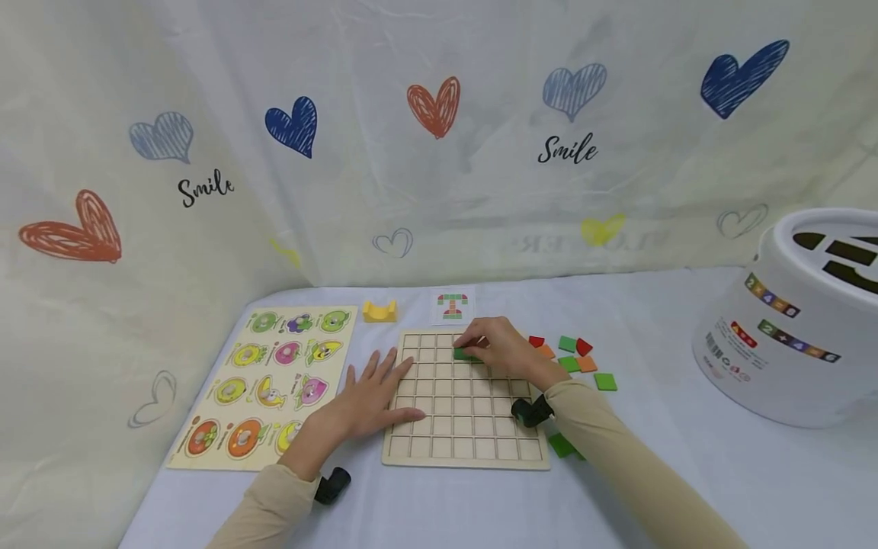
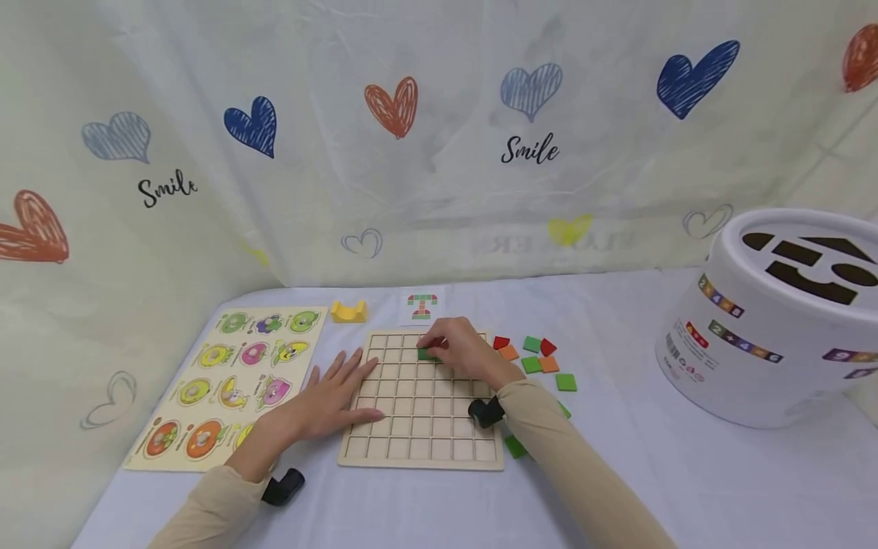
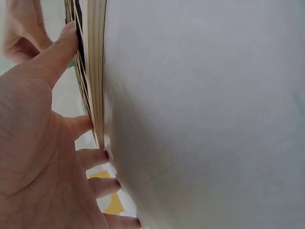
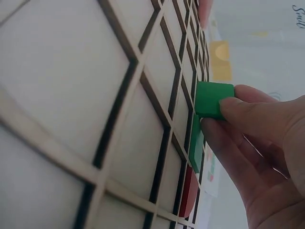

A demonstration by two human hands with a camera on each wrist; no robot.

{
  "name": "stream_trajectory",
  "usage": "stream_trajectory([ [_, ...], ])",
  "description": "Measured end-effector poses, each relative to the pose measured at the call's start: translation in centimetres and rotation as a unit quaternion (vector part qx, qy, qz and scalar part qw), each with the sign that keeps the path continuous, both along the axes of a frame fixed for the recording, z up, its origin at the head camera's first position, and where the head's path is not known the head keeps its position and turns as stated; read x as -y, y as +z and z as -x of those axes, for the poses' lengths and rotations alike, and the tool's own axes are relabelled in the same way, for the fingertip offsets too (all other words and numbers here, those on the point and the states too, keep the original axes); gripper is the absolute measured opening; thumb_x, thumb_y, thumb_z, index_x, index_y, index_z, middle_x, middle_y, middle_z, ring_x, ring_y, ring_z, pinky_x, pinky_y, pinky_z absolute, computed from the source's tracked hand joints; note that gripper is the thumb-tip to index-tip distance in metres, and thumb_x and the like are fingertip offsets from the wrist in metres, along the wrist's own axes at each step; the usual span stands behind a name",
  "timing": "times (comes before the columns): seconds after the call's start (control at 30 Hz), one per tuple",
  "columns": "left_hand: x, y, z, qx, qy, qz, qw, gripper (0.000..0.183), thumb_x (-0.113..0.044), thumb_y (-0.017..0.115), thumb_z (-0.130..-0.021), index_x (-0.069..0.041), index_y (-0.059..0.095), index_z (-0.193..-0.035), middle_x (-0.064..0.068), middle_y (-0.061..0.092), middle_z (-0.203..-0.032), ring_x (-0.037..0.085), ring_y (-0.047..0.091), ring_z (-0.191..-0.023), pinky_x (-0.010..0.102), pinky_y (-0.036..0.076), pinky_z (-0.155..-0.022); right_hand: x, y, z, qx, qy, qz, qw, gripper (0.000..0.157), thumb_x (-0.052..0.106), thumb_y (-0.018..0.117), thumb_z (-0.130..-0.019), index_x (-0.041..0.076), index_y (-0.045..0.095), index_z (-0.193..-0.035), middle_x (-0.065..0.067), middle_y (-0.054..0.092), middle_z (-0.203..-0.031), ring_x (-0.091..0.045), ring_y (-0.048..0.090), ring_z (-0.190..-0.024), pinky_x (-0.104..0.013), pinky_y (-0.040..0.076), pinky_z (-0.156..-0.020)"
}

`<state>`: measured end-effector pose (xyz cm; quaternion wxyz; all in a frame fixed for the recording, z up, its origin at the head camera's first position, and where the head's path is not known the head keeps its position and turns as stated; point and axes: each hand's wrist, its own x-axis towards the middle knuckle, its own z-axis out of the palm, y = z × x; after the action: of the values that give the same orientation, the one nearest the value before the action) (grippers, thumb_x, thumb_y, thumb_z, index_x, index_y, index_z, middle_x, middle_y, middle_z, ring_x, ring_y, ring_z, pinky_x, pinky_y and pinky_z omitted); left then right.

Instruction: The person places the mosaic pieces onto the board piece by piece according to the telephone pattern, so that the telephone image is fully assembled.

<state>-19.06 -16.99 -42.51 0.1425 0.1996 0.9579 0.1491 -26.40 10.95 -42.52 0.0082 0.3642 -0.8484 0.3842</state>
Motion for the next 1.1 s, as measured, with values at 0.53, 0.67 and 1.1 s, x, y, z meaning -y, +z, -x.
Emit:
stream_trajectory([
  [0.53, -0.2, 0.2, -0.1, 0.004, 0.001, -0.002, 1.0000, 0.094, -0.066, 0.061, -0.098, -0.012, 0.026, -0.167, 0.020, 0.013, -0.174, 0.046, 0.006, -0.159, 0.078, 0.006, -0.117, 0.2, 0.8, -0.2, 0.007, 0.000, -0.037, 0.999, 0.015, -0.007, 0.075, -0.092, -0.003, 0.081, -0.105, -0.009, 0.074, -0.099, -0.024, 0.072, -0.094, -0.030, 0.060, -0.081],
  [0.67, -0.2, 0.2, 0.0, 0.002, 0.001, 0.000, 1.0000, 0.094, -0.066, 0.061, -0.097, -0.012, 0.027, -0.167, 0.020, 0.013, -0.174, 0.046, 0.006, -0.159, 0.078, 0.007, -0.117, 0.6, 1.0, -0.3, 0.004, -0.010, -0.055, 0.998, 0.015, -0.007, 0.075, -0.092, -0.003, 0.081, -0.105, -0.008, 0.073, -0.097, -0.023, 0.071, -0.093, -0.029, 0.060, -0.082],
  [1.1, -0.2, 0.3, -0.1, 0.000, -0.001, -0.001, 1.0000, 0.094, -0.065, 0.061, -0.098, -0.012, 0.027, -0.167, 0.021, 0.013, -0.173, 0.047, 0.007, -0.159, 0.078, 0.007, -0.117, 1.1, 0.8, -0.3, -0.046, -0.014, -0.122, 0.991, 0.017, -0.006, 0.075, -0.092, -0.005, 0.079, -0.108, -0.012, 0.070, -0.100, -0.026, 0.071, -0.094, -0.028, 0.059, -0.079],
])
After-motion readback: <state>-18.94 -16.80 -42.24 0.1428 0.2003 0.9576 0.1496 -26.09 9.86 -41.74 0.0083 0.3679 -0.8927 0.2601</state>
